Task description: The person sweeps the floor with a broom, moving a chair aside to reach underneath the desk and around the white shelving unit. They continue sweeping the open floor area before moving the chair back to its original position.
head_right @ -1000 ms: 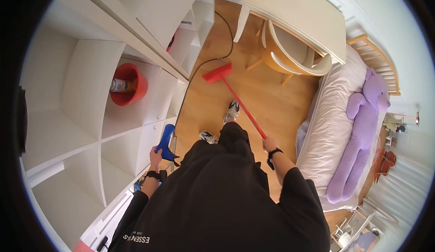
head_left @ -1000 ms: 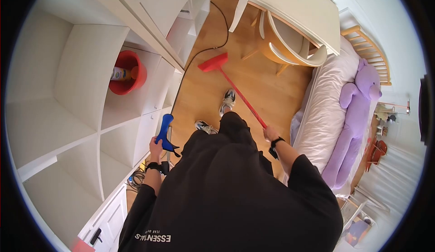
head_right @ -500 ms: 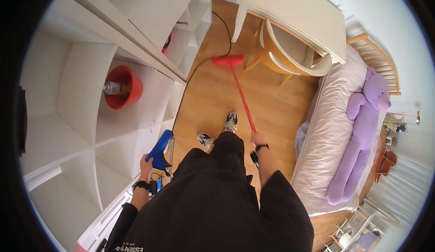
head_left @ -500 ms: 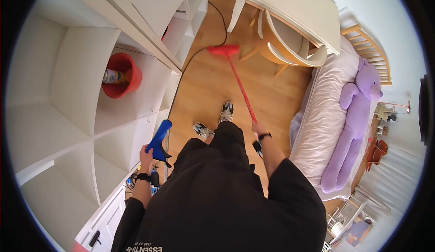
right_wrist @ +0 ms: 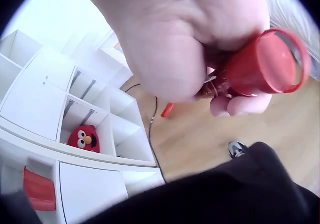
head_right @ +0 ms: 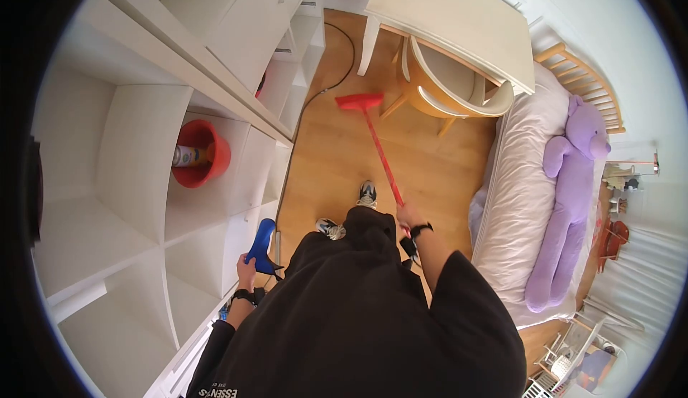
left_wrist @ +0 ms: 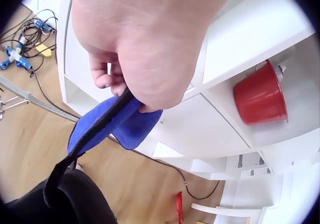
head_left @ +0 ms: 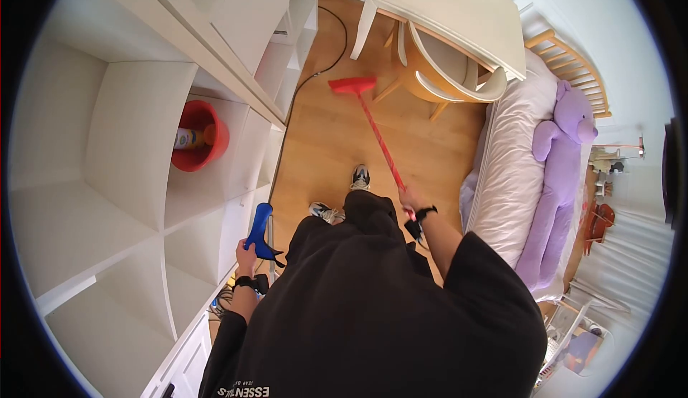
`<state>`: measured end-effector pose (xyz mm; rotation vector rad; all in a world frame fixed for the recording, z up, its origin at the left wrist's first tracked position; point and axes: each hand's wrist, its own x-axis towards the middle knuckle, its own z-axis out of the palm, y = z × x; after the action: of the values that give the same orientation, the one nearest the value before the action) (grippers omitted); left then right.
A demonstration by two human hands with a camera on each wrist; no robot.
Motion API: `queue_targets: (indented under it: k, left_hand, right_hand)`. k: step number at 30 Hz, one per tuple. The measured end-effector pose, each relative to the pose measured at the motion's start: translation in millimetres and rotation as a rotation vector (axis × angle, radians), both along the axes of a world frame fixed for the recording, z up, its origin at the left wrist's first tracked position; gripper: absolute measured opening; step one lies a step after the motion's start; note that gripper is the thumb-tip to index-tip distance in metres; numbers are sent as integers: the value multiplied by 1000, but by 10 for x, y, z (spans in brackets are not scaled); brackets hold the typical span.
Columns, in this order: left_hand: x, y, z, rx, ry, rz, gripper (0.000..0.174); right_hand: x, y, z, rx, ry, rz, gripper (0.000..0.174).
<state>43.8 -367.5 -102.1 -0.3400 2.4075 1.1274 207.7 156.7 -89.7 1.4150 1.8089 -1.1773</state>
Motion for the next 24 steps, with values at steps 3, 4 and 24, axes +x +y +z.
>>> queue_targets:
  k: [3, 4, 24]
  left_hand:
    - [23, 71, -51, -43, -70, -60, 22]
    - [47, 53, -118, -40, -79, -59, 22]
    - [-990, 1474, 28, 36, -71, -155, 29]
  right_hand:
    - [463, -139, -58, 279, -171, 293, 53]
    - [460, -194, 77, 260, -212, 233, 55]
    - [-425, 592, -355, 244, 3, 113, 55]
